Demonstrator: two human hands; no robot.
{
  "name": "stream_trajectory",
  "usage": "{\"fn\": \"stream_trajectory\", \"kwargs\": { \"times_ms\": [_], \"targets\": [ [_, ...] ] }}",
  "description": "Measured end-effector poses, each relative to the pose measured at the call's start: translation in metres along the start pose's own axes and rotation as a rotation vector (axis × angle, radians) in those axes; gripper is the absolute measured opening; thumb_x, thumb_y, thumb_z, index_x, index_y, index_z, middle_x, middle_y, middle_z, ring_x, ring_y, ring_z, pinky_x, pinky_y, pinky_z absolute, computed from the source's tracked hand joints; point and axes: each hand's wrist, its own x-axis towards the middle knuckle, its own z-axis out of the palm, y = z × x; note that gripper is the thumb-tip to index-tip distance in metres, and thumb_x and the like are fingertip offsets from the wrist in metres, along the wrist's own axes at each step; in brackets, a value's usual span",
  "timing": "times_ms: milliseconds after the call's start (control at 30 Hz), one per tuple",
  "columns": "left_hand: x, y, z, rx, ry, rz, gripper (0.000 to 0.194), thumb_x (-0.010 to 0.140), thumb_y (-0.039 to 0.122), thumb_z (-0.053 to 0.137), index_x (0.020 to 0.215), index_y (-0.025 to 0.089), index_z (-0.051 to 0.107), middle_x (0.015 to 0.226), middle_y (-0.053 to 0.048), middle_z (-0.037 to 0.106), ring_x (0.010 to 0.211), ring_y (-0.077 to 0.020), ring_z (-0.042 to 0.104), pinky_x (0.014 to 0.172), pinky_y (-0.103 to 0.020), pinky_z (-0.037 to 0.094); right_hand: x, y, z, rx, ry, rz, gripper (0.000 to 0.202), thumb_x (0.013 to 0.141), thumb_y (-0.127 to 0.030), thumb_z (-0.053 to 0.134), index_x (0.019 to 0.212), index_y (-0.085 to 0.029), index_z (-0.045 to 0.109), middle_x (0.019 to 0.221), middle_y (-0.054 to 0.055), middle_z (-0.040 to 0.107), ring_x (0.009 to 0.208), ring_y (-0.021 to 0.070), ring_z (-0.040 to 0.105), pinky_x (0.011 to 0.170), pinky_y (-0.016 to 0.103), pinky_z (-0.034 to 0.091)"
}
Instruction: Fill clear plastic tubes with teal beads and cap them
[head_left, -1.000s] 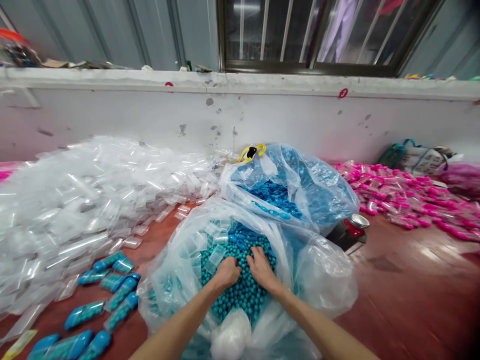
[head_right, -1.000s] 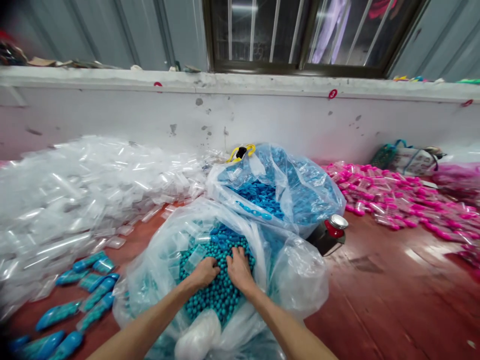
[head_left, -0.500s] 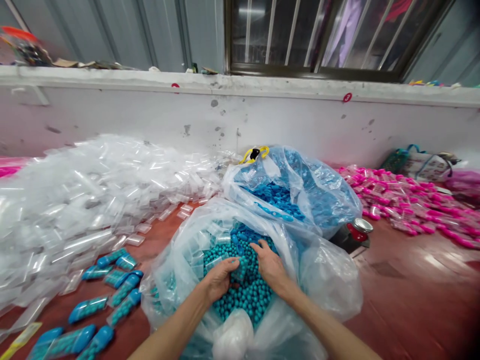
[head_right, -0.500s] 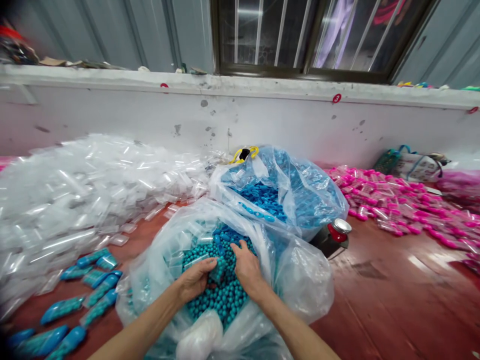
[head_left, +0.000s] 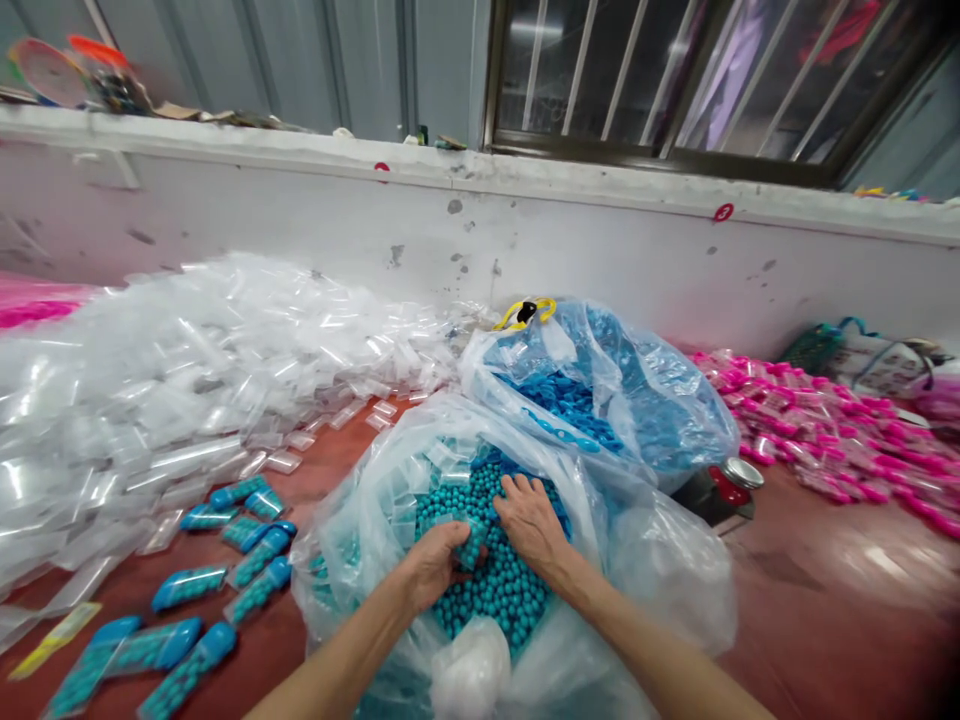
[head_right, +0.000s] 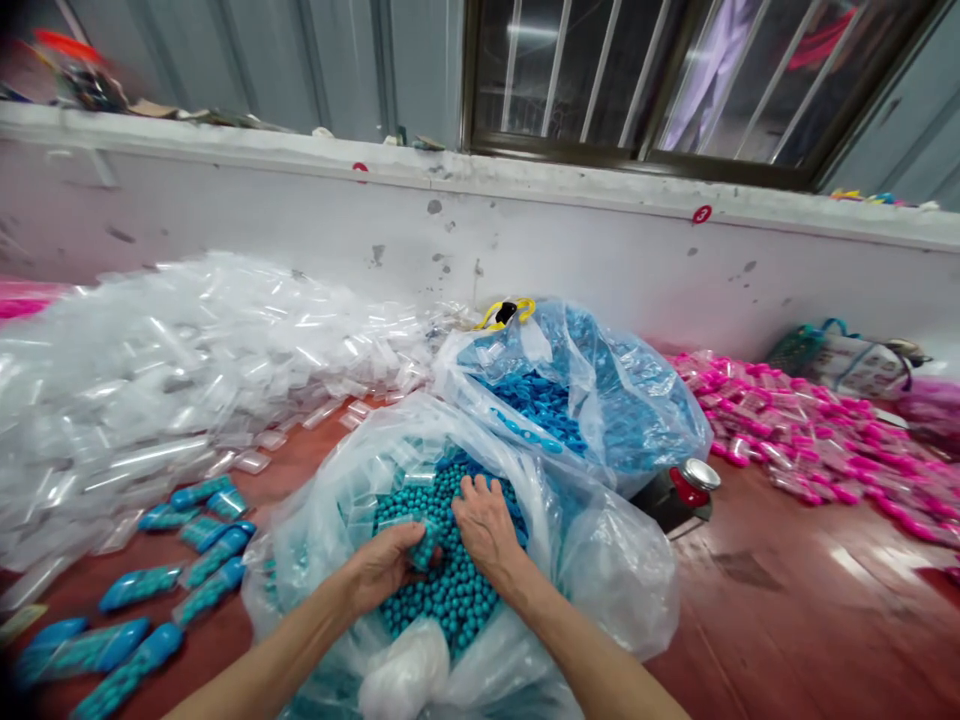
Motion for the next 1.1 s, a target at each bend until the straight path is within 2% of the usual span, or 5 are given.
{"fn": "stream_trajectory", "kwargs": {
  "times_ms": [200, 433, 633, 900, 1100],
  "targets": [
    [0.001, 0.000, 0.008, 0.155, 0.002, 0.085, 0.033, 0.058, 0.038, 0.063, 0.077, 0.018, 0.045, 0.059, 0.005, 0.048, 0.057, -0.0103, 0.046, 0.049, -0.021, 0.031, -0.011, 0.001, -0.008, 0.402, -0.117, 0.064, 0.043, 0.089, -0.025, 0.036, 0.129, -0.009, 0.037, 0.105, 0.013, 0.061, 0.097, 0.0223, 0.056, 0.081, 0.032, 0.041],
    [0.000, 0.001, 0.007, 0.250, 0.057, 0.301, 0.034, 0.056, 0.038, 0.065, 0.079, 0.015, 0.055, 0.057, 0.006, 0.046, 0.053, -0.0072, 0.038, 0.053, -0.022, 0.026, -0.021, 0.008, -0.009, 0.682, -0.200, 0.005, 0.040, 0.086, -0.023, 0.035, 0.123, -0.014, 0.046, 0.124, 0.011, 0.052, 0.114, 0.0193, 0.047, 0.095, 0.031, 0.034],
    [-0.007, 0.004, 0.011, 0.214, 0.024, 0.187, 0.036, 0.063, 0.041, 0.061, 0.088, 0.018, 0.051, 0.071, 0.002, 0.058, 0.060, -0.0088, 0.046, 0.055, -0.022, 0.027, -0.027, 0.008, -0.017, 0.691, -0.006, 0.162, 0.027, 0.078, -0.020, 0.048, 0.104, -0.018, 0.055, 0.091, 0.004, 0.064, 0.085, 0.0173, 0.058, 0.077, 0.027, 0.043],
    [-0.007, 0.001, 0.023, 0.236, -0.025, 0.323, 0.041, 0.059, 0.050, 0.063, 0.078, 0.016, 0.050, 0.061, 0.003, 0.056, 0.052, -0.0083, 0.049, 0.049, -0.020, 0.031, -0.034, -0.008, -0.005, 0.819, 0.041, 0.069, 0.036, 0.087, -0.022, 0.032, 0.118, -0.017, 0.051, 0.084, 0.006, 0.065, 0.071, 0.0155, 0.059, 0.070, 0.028, 0.047],
    [-0.008, -0.001, 0.029, 0.216, -0.036, 0.332, 0.058, 0.065, 0.052, 0.058, 0.109, 0.016, 0.043, 0.064, 0.004, 0.055, 0.037, -0.0065, 0.046, 0.033, -0.018, 0.026, -0.035, -0.013, -0.011, 1.061, 0.152, 0.268, 0.030, 0.087, -0.026, 0.034, 0.106, -0.019, 0.056, 0.072, 0.001, 0.063, 0.062, 0.0136, 0.059, 0.060, 0.023, 0.047]
  ]
}}
